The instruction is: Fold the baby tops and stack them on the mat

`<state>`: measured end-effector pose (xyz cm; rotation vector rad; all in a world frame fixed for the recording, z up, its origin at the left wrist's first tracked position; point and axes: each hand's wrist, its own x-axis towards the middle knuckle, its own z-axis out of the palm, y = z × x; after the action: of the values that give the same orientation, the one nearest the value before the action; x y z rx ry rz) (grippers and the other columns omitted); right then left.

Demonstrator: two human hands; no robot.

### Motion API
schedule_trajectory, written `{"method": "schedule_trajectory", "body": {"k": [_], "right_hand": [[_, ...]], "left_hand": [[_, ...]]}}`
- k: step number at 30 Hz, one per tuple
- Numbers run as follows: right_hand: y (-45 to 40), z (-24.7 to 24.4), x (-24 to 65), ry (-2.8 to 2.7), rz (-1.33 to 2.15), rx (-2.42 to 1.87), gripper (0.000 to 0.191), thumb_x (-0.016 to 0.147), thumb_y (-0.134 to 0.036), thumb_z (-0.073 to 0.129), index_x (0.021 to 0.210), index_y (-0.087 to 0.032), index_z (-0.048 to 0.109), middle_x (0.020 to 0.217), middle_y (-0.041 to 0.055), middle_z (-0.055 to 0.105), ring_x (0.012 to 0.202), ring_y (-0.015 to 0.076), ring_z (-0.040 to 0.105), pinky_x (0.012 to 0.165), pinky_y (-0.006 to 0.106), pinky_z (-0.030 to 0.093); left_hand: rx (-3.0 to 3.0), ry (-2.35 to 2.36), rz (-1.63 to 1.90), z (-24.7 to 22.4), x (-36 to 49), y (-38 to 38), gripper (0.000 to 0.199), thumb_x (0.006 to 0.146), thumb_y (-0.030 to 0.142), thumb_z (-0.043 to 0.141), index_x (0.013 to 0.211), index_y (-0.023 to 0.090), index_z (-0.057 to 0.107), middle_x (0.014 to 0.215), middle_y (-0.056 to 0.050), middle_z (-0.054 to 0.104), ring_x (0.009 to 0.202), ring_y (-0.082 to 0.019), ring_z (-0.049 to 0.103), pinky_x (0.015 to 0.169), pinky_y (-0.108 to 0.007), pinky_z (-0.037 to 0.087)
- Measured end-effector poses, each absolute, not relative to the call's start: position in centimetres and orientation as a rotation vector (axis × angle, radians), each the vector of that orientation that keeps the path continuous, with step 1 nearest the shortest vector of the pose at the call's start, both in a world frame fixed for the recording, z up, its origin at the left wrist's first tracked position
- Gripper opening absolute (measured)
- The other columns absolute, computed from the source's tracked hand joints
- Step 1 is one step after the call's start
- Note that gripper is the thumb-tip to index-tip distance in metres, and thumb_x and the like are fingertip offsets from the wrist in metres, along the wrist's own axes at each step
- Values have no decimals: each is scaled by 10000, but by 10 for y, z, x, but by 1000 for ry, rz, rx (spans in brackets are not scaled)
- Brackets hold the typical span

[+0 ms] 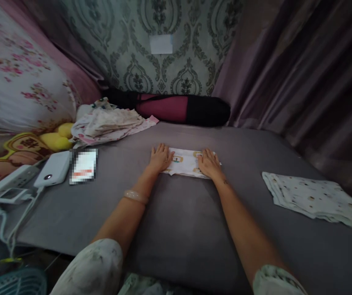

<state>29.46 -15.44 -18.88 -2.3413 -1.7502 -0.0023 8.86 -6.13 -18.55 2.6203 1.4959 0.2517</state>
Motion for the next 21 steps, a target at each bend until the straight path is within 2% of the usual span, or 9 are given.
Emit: {"method": "schedule_trajectory", "body": {"k": [5, 12, 21], "right_hand": [[-153, -181, 279, -1807, 2, -2268, 578, 993, -353, 180, 1440, -36, 362, 1531, 173, 311, 1428, 277, 230, 1157, 459, 156], [-154, -188, 271, -1836, 120, -2350, 534, 995, -335, 231, 1428, -70, 393, 1525, 165, 329, 1417, 264, 259, 1156, 426, 164], [-156, -182, 271, -1807, 173, -2370, 531, 997, -333, 248, 1442, -71, 370, 1537, 158, 307, 1425, 260, 241, 1162, 419, 148]], "left_hand": [[2686, 1454, 298, -183, 99, -72, 616, 987, 439, 201, 1444, 60, 365, 1524, -168, 338, 1436, -281, 243, 1171, -488, 144], [2676, 1400, 184, -199, 100, -70, 619, 987, 454, 212, 1445, 70, 371, 1527, -170, 330, 1434, -305, 243, 1173, -504, 127], [2709, 1404, 180, -192, 99, -75, 619, 991, 433, 206, 1446, 45, 361, 1518, -182, 342, 1431, -305, 250, 1167, -510, 136]]}}
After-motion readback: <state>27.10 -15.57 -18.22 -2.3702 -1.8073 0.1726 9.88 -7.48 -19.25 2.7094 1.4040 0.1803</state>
